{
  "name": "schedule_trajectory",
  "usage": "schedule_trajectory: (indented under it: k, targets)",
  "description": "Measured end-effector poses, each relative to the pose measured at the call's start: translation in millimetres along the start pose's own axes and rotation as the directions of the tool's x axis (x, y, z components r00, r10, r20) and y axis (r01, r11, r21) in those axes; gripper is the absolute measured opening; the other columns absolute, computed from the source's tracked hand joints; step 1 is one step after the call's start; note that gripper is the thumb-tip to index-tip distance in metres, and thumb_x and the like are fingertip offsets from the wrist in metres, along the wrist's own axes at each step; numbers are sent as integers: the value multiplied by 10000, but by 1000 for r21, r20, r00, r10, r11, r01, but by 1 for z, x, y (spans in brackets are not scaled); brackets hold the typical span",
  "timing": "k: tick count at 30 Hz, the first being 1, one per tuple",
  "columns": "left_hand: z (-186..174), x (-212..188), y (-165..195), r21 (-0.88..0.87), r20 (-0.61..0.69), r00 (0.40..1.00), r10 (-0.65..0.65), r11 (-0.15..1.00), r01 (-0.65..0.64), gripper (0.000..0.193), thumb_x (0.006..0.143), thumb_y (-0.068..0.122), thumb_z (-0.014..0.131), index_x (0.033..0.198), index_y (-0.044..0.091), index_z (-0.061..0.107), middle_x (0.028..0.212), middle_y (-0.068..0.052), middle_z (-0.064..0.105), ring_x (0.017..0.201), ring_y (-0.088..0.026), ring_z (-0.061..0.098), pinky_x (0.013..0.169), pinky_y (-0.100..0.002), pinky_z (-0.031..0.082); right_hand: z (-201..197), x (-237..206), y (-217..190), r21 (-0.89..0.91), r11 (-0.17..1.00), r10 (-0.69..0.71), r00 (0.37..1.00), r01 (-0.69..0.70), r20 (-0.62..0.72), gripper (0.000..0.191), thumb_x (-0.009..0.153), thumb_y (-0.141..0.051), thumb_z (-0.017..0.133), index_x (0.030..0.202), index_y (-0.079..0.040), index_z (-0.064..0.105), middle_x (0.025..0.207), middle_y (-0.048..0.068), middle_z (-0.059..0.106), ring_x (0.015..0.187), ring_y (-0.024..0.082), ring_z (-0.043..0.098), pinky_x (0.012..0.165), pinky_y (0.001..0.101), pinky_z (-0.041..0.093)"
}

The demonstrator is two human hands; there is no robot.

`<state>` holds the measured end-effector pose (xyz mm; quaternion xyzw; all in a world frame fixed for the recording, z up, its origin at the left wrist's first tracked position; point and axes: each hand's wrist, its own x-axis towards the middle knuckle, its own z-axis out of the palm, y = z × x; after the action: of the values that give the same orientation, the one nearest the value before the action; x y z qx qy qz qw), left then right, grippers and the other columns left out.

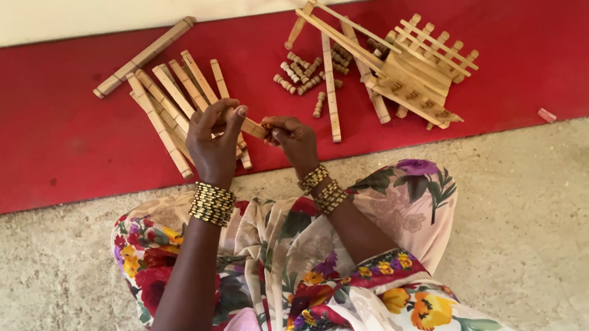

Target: The person sits on the floor assembling a wooden toy structure, fitting small wooden pegs and sticks into holes in wooden bars by hand. They pick pieces one at a time from a pile on a red ledge, press them into place, and set completed bars with the partially built toy.

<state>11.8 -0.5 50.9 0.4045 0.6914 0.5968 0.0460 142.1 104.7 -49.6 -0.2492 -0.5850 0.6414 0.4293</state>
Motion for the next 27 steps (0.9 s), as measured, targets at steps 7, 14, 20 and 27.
schedule_trajectory:
  k: [7, 14, 20, 27]
  targets:
    - [-6, -2, 8, -14, 88, 994, 71, 997, -70, 219, 1030, 255, 734, 1195, 114, 762, 1006, -70, 687, 903, -152, 718, 772, -282, 626, 17, -8, -47, -249, 922, -287, 955, 298, 82, 336, 917, 65, 671, 1233, -47, 705, 1284, 124, 640, 1067, 174, 711, 895, 284, 652]
    - [-12, 2, -6, -273, 223, 968, -113, 946, 174, 218, 1041, 251, 631, 1208, 122, 685, 1118, -86, 729, 981, -133, 752, 787, -272, 670, -11, 3, 20, -532, 835, -164, 987, 138, -1, 265, 907, 40, 683, 1151, -33, 757, 1113, 123, 733, 911, 183, 739, 779, 297, 620]
    - [-17, 7, -12, -145, 153, 970, -186, 967, 209, 219, 961, 205, 738, 1093, 52, 653, 961, -82, 739, 842, -145, 757, 673, -279, 695, -6, 1, 19, -380, 909, -190, 982, 171, -12, 198, 957, 36, 656, 1128, -2, 749, 1152, 123, 713, 1008, 192, 743, 873, 283, 657]
    - [-13, 0, -7, -102, 162, 987, -25, 994, 42, 224, 944, 199, 781, 1091, 68, 673, 986, -72, 751, 877, -156, 747, 742, -273, 634, 49, -16, -66, -337, 835, -472, 881, 435, -32, 247, 951, 33, 698, 1181, -54, 725, 1183, 98, 708, 1079, 180, 726, 906, 289, 662]
